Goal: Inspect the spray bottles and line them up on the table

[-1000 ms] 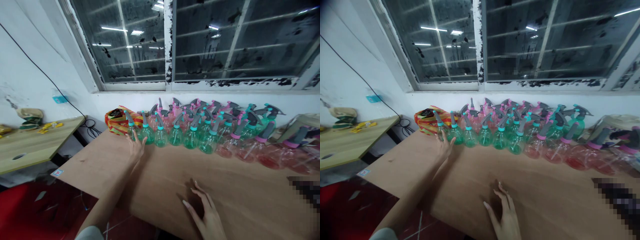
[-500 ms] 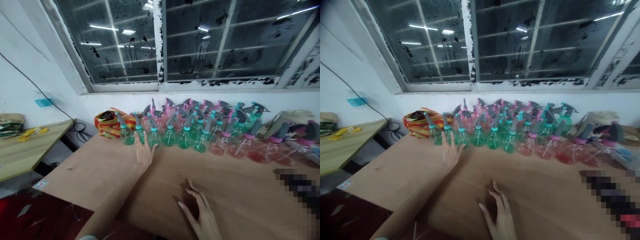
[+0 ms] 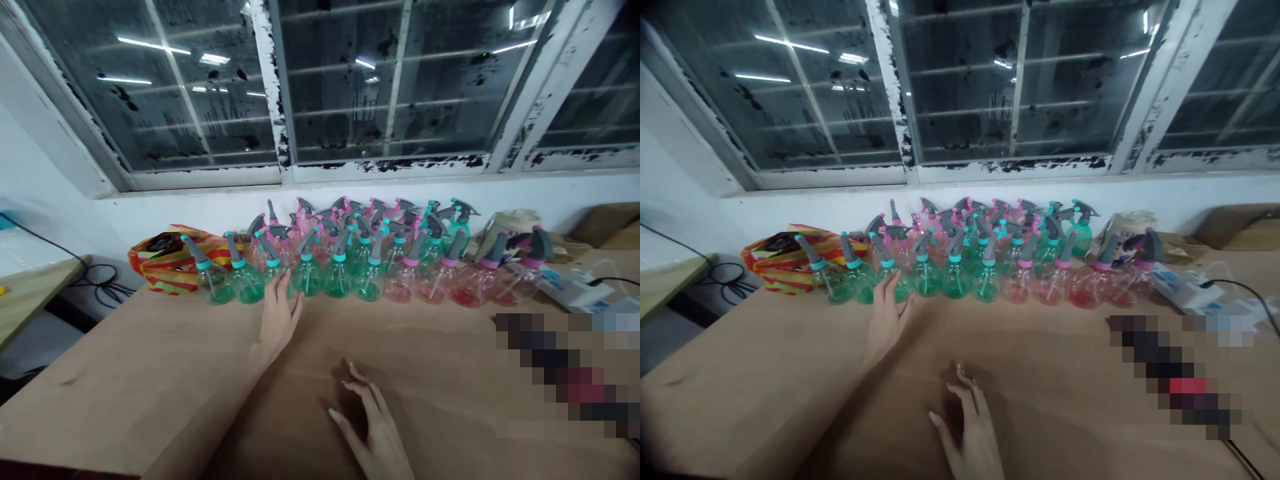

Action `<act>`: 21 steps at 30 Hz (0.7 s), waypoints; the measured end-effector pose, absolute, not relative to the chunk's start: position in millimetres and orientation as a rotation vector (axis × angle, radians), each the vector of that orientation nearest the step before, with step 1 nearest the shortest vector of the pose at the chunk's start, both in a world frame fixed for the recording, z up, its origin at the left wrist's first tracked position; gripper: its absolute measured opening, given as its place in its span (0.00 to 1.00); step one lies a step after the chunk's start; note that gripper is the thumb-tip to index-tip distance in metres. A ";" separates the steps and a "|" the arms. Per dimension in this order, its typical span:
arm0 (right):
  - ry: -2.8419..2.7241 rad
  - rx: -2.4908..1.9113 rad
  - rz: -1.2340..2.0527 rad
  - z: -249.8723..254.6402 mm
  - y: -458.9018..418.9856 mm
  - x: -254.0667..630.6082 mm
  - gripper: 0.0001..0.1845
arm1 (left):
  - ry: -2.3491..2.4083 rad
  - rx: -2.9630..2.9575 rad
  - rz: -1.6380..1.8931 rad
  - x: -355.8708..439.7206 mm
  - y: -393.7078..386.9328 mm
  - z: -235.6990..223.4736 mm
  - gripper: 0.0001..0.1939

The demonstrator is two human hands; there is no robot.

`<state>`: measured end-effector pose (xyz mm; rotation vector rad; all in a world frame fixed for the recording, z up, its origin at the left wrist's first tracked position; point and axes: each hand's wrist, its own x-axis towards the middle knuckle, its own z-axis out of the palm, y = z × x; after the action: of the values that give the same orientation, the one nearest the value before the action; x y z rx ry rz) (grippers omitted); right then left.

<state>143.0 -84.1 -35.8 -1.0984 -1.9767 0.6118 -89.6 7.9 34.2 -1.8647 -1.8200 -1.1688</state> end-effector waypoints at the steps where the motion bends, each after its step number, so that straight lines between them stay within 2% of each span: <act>1: -1.972 -1.096 0.617 -34.9 -84.1 143.1 0.16 | -1.844 -1.882 -1.245 -83.6 15.6 35.6 0.28; 5: -1.964 -1.078 0.662 -31.5 -85.1 149.0 0.14 | -1.926 -1.776 -1.441 -69.2 53.7 34.7 0.33; 11: -1.858 -1.101 0.687 -36.9 -91.1 181.2 0.14 | -1.952 -1.753 -1.429 -69.5 75.4 29.2 0.39; 18: -1.781 -1.159 0.717 -39.6 -97.3 214.7 0.13 | -2.008 -1.767 -1.255 -62.7 74.9 36.3 0.36; 21: -1.709 -1.159 0.732 -40.8 -100.6 216.4 0.12 | -2.116 -1.668 -0.968 -55.8 74.8 45.5 0.36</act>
<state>216.4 -100.6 -40.8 -1.1586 -1.7091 0.7317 -55.8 74.8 45.5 -1.6680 -2.1161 -0.9677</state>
